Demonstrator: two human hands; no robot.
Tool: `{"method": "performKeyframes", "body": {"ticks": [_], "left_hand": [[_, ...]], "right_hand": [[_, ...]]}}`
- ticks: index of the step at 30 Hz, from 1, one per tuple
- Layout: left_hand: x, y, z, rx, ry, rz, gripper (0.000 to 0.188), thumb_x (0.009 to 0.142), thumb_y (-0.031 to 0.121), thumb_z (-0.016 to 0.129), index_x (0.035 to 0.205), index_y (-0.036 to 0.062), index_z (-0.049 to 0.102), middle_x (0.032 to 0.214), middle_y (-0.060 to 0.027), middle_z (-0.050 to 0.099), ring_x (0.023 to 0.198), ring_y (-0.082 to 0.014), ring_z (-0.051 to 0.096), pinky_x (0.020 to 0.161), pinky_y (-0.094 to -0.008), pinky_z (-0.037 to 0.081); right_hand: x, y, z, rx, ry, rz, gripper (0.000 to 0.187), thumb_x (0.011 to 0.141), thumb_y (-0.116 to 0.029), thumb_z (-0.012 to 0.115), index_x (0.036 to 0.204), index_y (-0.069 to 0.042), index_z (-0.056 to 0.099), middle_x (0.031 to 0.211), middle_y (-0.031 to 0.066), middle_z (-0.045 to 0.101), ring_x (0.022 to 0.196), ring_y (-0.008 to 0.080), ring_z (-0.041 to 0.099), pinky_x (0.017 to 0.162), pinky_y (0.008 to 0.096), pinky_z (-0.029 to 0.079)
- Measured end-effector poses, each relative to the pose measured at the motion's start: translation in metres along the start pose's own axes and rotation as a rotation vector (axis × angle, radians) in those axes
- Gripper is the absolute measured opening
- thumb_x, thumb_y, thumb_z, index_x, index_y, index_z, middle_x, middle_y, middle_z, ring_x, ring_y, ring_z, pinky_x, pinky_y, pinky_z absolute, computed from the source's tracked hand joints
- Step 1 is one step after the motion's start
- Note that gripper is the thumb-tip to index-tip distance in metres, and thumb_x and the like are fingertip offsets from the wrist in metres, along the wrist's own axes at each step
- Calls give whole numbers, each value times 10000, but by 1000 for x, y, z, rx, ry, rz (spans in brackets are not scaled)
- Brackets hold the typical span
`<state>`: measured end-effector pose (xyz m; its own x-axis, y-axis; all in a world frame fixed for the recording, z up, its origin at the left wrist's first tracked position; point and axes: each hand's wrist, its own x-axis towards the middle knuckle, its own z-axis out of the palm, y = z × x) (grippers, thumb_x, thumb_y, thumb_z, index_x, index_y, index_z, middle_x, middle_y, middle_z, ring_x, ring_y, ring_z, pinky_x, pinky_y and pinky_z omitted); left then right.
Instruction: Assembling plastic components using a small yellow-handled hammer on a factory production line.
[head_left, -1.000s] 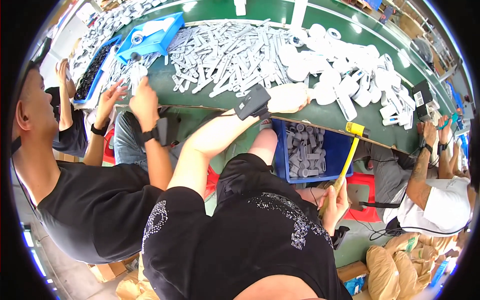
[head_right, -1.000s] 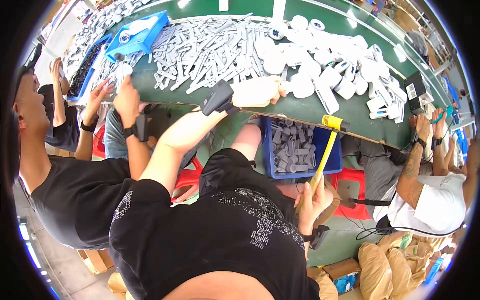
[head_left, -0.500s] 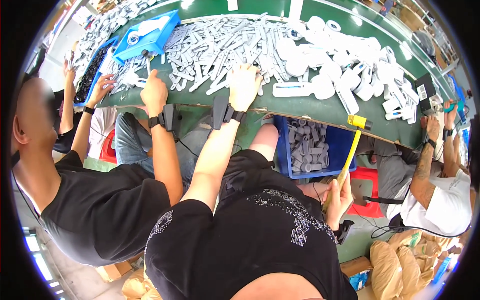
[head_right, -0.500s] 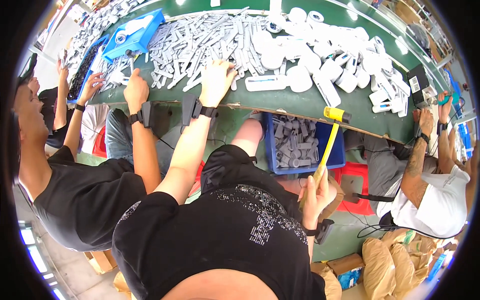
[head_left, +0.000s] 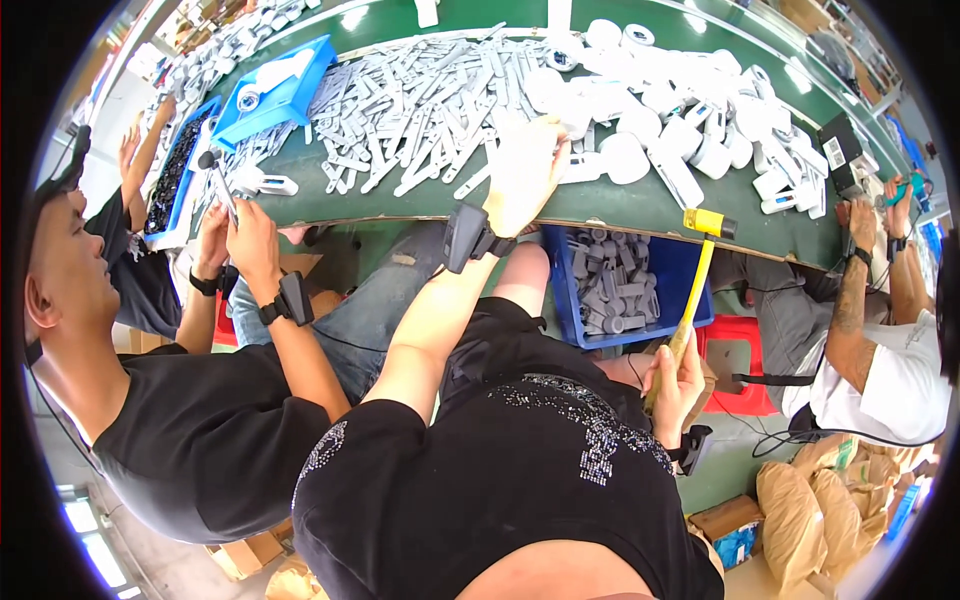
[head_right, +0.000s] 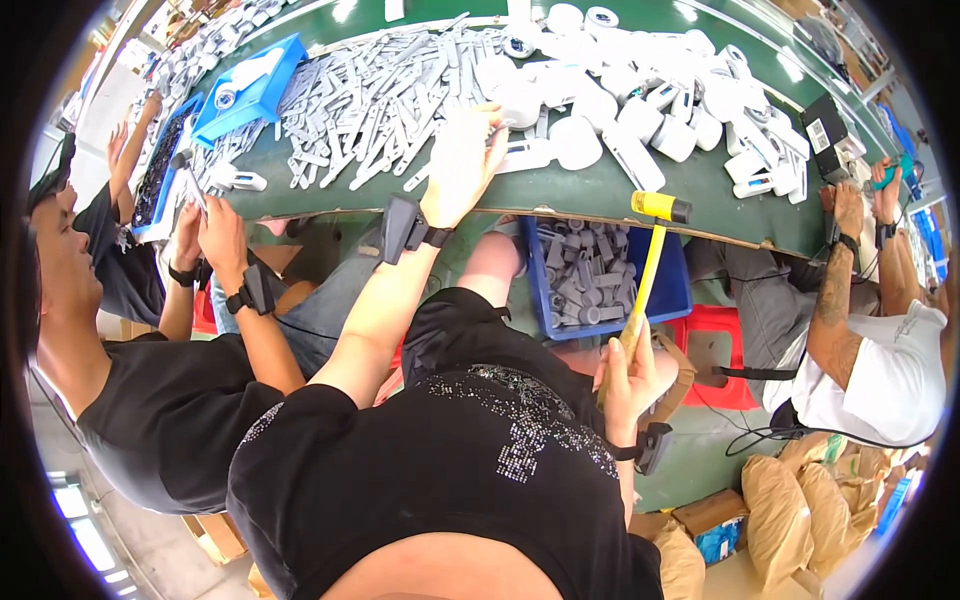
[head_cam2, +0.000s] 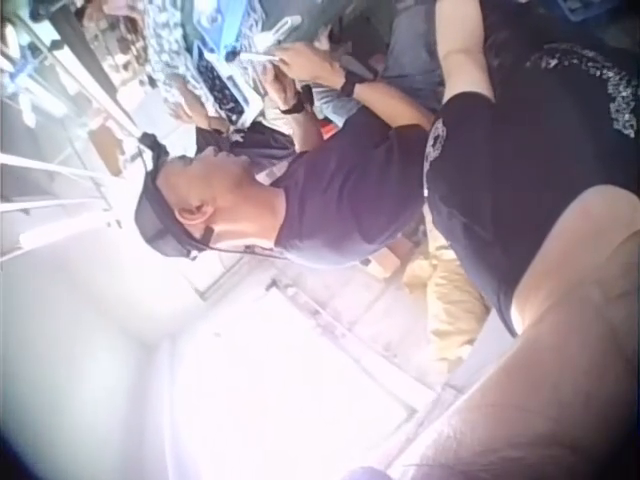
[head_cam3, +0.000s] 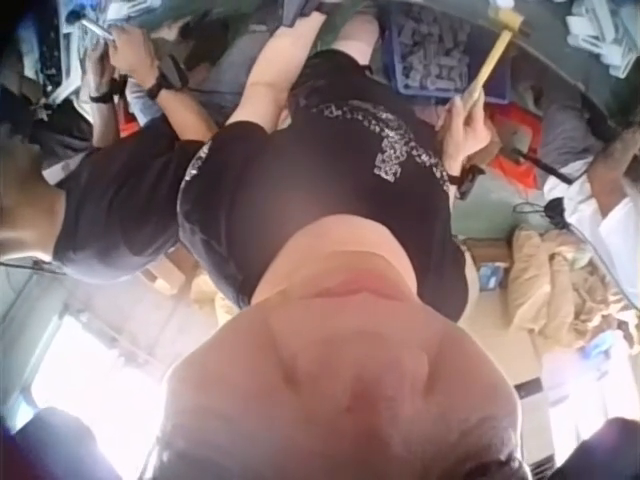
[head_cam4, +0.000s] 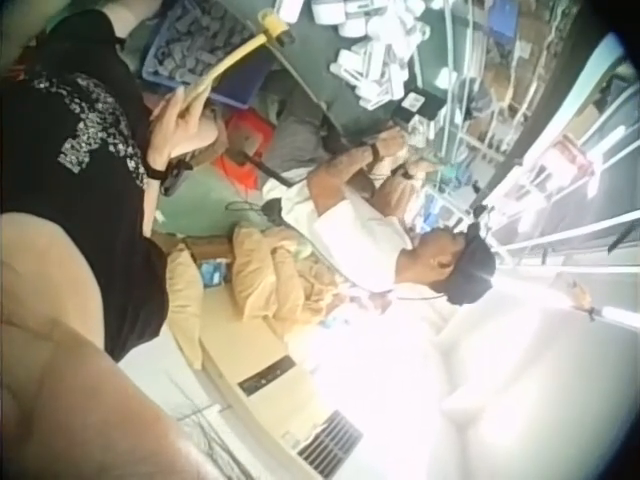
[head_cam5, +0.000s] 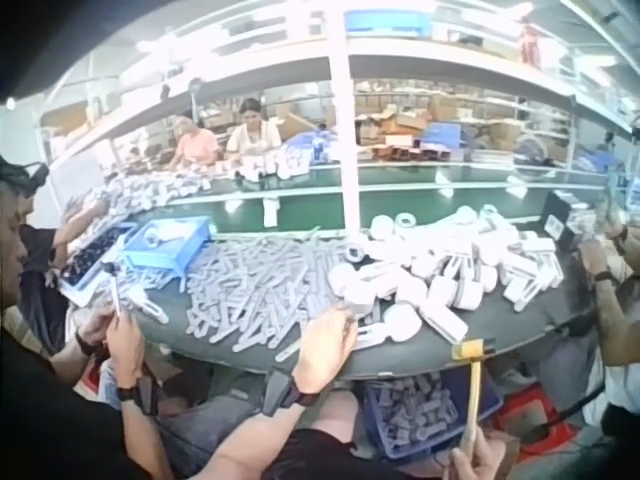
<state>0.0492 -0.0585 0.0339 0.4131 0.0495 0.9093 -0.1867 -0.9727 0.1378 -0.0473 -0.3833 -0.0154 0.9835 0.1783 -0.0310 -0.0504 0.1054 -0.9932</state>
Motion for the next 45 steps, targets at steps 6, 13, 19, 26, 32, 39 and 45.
{"method": "performKeyframes", "body": {"ticks": [6,13,19,26,32,39,45], "left_hand": [[-5,8,-8,-215,-177,-251,168,777,69,722,921,59,636,817,-100,642,678,-230,609,623,-326,494],[-14,16,-1,-72,-235,-151,174,772,111,712,942,119,677,763,-72,543,678,-251,563,621,-356,461],[-21,37,1,44,-196,-100,218,787,98,691,998,47,668,851,-93,553,727,-266,561,599,-371,453],[-26,36,10,0,-140,-95,244,766,32,657,1010,11,655,904,-104,571,776,-280,561,617,-382,449],[-22,37,4,-21,-228,-121,257,763,65,674,1019,58,683,886,-82,566,805,-275,541,660,-372,446],[-27,29,10,-39,-227,-175,248,750,115,718,997,131,727,861,-53,576,821,-260,527,690,-357,443],[-28,30,14,-340,-261,-502,189,734,102,739,923,108,735,812,-66,608,817,-258,550,707,-355,471]], "right_hand": [[-2,3,-5,26,1,-2,506,959,-34,531,1434,-25,358,728,15,515,455,63,454,401,187,379],[1,-5,2,42,23,26,502,947,-5,525,1424,-10,369,724,18,523,457,63,459,398,188,380],[1,-5,0,11,-49,19,542,950,7,519,1456,-33,329,753,4,524,503,52,462,426,178,398],[0,-8,0,10,-50,13,539,952,3,520,1455,-33,331,734,-2,516,493,51,461,416,178,387],[5,-10,2,-23,-49,4,538,943,10,531,1448,-35,352,714,-14,503,484,40,446,416,176,376],[57,-25,17,-319,-188,-114,511,906,-18,603,1395,-48,457,762,-29,529,560,36,428,499,181,375],[93,-41,25,-546,-370,-212,516,902,-11,603,1392,-8,441,1274,139,603,1124,110,542,956,250,415]]}}
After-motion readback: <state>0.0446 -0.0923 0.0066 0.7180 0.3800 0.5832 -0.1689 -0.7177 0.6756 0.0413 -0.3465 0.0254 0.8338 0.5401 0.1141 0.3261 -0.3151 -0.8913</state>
